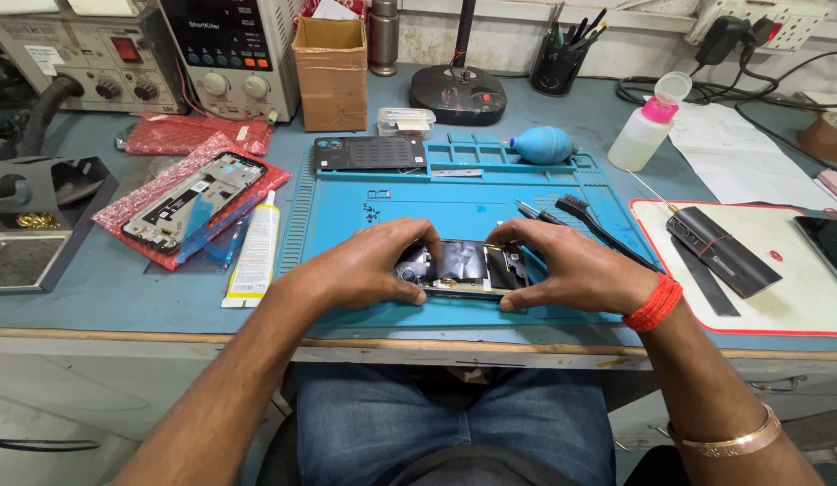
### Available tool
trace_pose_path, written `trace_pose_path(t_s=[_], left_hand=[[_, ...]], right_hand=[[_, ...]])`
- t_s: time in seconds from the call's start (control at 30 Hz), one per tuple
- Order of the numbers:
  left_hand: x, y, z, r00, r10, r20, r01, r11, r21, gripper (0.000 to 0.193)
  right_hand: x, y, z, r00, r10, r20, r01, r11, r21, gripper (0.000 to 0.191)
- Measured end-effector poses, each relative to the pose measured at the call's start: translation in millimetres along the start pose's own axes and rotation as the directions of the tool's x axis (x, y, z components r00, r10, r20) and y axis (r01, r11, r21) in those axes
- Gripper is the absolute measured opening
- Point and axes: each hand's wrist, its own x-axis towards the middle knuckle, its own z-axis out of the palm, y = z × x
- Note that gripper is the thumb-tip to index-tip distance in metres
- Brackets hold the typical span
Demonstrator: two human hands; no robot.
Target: The person repairs a smartphone at a workbench. They pry the battery out of the phone body with a spudger, lift components with tweezers, press a new battery into place, blow dust off the frame with a rubber blower, and press the phone frame and back cover together by hand.
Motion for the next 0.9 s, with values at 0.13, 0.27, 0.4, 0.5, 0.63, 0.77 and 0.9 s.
trace_pose_path(t_s=[0.13,0.27,0.4,0.5,0.63,0.77,0.9], left_hand=[[2,-2,-1,0.999,0.030,0.021,-0.030,0.999,0.012,0.051],[2,-5,1,0.999,0.000,0.050,-0.001,1.000,0.014,0.038],[3,-13,0,0.997,0.020,0.077,-0.020,1.000,-0.006,0.031],[1,-17,-2,0.996,0.014,0.091,-0.009,0.999,-0.049,0.029],[2,-13,-2,0.998,0.020,0.053,-0.019,1.000,-0.025,0.033],[1,-4,-4,0.994,-0.097,0.043,0.097,0.995,0.013,0.048],[-1,3,-3,1.000,-0.025,-0.002,0.025,0.998,0.053,0.052]], right_hand=[[0,1,0,1.000,0.024,0.007,-0.024,1.000,-0.014,0.081],[0,2,0,0.998,0.054,0.009,-0.054,0.998,-0.031,0.085],[1,4,1,0.988,0.149,0.031,-0.145,0.982,-0.117,0.084],[1,5,1,0.991,0.136,0.017,-0.132,0.980,-0.151,0.085],[-1,5,0,0.995,0.094,0.023,-0.090,0.986,-0.141,0.087],[0,4,-2,0.999,0.044,0.016,-0.043,0.998,-0.049,0.081],[1,4,0,1.000,0.018,-0.021,-0.020,0.996,-0.086,0.074]])
